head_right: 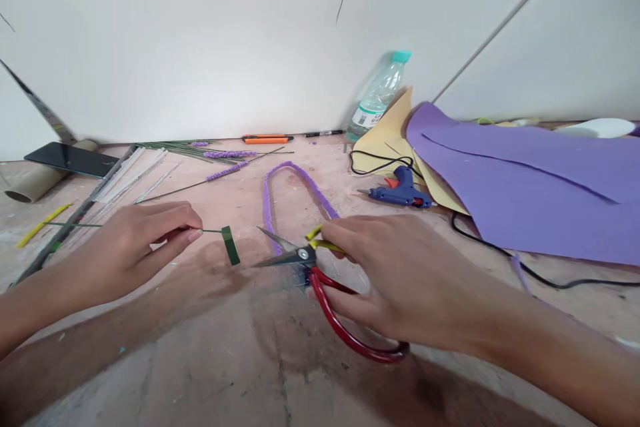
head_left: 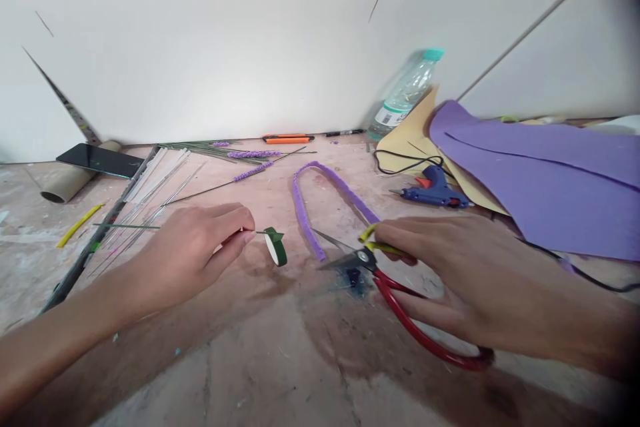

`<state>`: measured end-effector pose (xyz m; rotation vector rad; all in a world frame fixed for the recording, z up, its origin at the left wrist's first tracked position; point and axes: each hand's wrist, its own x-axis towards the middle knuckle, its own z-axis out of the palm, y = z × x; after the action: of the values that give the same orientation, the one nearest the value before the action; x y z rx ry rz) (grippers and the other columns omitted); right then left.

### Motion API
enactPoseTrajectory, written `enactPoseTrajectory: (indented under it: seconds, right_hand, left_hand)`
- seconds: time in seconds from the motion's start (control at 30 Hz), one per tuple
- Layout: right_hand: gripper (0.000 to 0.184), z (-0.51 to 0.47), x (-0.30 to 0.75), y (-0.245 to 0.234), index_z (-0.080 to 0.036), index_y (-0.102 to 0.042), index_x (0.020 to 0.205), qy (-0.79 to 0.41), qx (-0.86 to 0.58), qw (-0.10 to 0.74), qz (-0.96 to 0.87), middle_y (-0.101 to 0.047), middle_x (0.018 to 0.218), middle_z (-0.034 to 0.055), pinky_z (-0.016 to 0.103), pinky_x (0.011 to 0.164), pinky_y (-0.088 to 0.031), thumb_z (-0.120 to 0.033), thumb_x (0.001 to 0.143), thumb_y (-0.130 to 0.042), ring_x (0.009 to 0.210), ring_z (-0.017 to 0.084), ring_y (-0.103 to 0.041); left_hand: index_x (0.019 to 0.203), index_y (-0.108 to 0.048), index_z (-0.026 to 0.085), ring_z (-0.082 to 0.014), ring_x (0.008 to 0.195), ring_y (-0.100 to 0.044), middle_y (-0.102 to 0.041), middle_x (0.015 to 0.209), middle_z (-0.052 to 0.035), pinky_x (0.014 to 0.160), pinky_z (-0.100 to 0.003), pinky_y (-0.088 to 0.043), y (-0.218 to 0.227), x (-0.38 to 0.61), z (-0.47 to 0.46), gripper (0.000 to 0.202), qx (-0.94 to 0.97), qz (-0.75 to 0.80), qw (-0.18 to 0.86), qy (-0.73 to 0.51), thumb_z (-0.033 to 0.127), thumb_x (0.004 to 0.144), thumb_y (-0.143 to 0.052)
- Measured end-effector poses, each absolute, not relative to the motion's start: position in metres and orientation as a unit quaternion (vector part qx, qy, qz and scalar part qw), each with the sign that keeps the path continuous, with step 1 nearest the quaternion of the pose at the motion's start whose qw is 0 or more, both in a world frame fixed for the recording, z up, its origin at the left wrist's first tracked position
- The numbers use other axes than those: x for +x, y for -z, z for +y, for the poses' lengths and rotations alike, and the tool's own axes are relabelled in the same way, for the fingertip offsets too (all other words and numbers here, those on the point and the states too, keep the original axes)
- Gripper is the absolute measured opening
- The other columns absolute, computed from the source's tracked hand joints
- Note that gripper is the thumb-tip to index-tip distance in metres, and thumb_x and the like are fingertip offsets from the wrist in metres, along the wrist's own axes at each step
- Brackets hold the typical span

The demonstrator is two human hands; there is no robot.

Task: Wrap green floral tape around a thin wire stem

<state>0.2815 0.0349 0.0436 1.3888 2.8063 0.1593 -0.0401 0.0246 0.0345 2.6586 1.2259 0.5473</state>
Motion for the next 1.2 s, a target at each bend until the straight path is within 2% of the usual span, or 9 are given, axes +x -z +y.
enactPoseTrajectory:
  seconds: [0.13, 0.47, 0.8, 0.97, 1.07, 1.2]
  right_hand:
    - [0.021, 0.046, 0.254, -0.05, -0.021, -0.056, 0.077, -0.014, 0.405, 0.029, 0.914, -0.067, 0.078, 0.0059, 0.032, 0.065, -0.031, -0.04, 0.085, -0.058, 0.072, 0.025, -0.062]
    - [0.03, 0.049, 0.229, -0.054, -0.02, -0.056, 0.069, 0.003, 0.376, 0.015, 0.927, -0.064, 0.068, 0.004, 0.03, 0.06, -0.021, -0.044, 0.088, -0.057, 0.06, 0.019, -0.054]
    - [0.039, 0.05, 0.229, -0.059, -0.02, -0.058, 0.069, -0.056, 0.378, 0.076, 0.921, -0.063, 0.062, 0.0041, 0.029, 0.057, -0.018, -0.051, 0.092, -0.057, 0.056, 0.019, -0.054]
    - [0.037, 0.051, 0.229, -0.061, -0.02, -0.063, 0.068, -0.074, 0.375, 0.098, 0.919, -0.063, 0.058, 0.004, 0.029, 0.055, -0.018, -0.047, 0.093, -0.06, 0.053, 0.02, -0.055]
    - [0.035, 0.052, 0.23, -0.06, -0.02, -0.064, 0.07, -0.072, 0.373, 0.106, 0.919, -0.065, 0.059, 0.0041, 0.029, 0.055, -0.018, -0.045, 0.094, -0.059, 0.053, 0.02, -0.056]
    - [0.038, 0.052, 0.23, -0.059, -0.019, -0.064, 0.075, -0.065, 0.364, 0.093, 0.925, -0.067, 0.065, 0.006, 0.029, 0.056, -0.019, -0.049, 0.096, -0.054, 0.057, 0.021, -0.058]
  left_hand:
    - [0.09, -0.057, 0.017, -0.0136, 0.067, -0.051, -0.058, 0.078, 0.0009, 0.063, -0.029, -0.032, -0.034, -0.038, 0.024, 0.02, 0.892, 0.412, 0.069, -0.175, 0.018, 0.103, -0.042]
    - [0.091, -0.056, 0.018, -0.0126, 0.061, -0.051, -0.059, 0.078, 0.001, 0.059, -0.028, -0.031, -0.04, -0.036, 0.019, 0.02, 0.904, 0.394, 0.037, -0.16, 0.018, 0.104, -0.041]
    - [0.089, -0.056, 0.018, -0.0131, 0.058, -0.05, -0.057, 0.075, 0.0008, 0.057, -0.029, -0.03, -0.038, -0.038, 0.018, 0.023, 0.909, 0.389, 0.0, -0.152, 0.02, 0.104, -0.039]
    - [0.086, -0.057, 0.017, -0.0151, 0.057, -0.051, -0.055, 0.072, -0.0003, 0.056, -0.03, -0.033, -0.039, -0.039, 0.019, 0.027, 0.917, 0.373, -0.061, -0.127, 0.021, 0.104, -0.038]
    - [0.086, -0.058, 0.016, -0.0155, 0.058, -0.052, -0.055, 0.073, -0.0007, 0.056, -0.03, -0.034, -0.039, -0.04, 0.02, 0.027, 0.919, 0.368, -0.068, -0.124, 0.021, 0.104, -0.039]
    - [0.084, -0.059, 0.016, -0.0151, 0.057, -0.052, -0.056, 0.073, -0.0003, 0.055, -0.03, -0.033, -0.039, -0.041, 0.022, 0.027, 0.921, 0.36, -0.078, -0.129, 0.02, 0.104, -0.04]
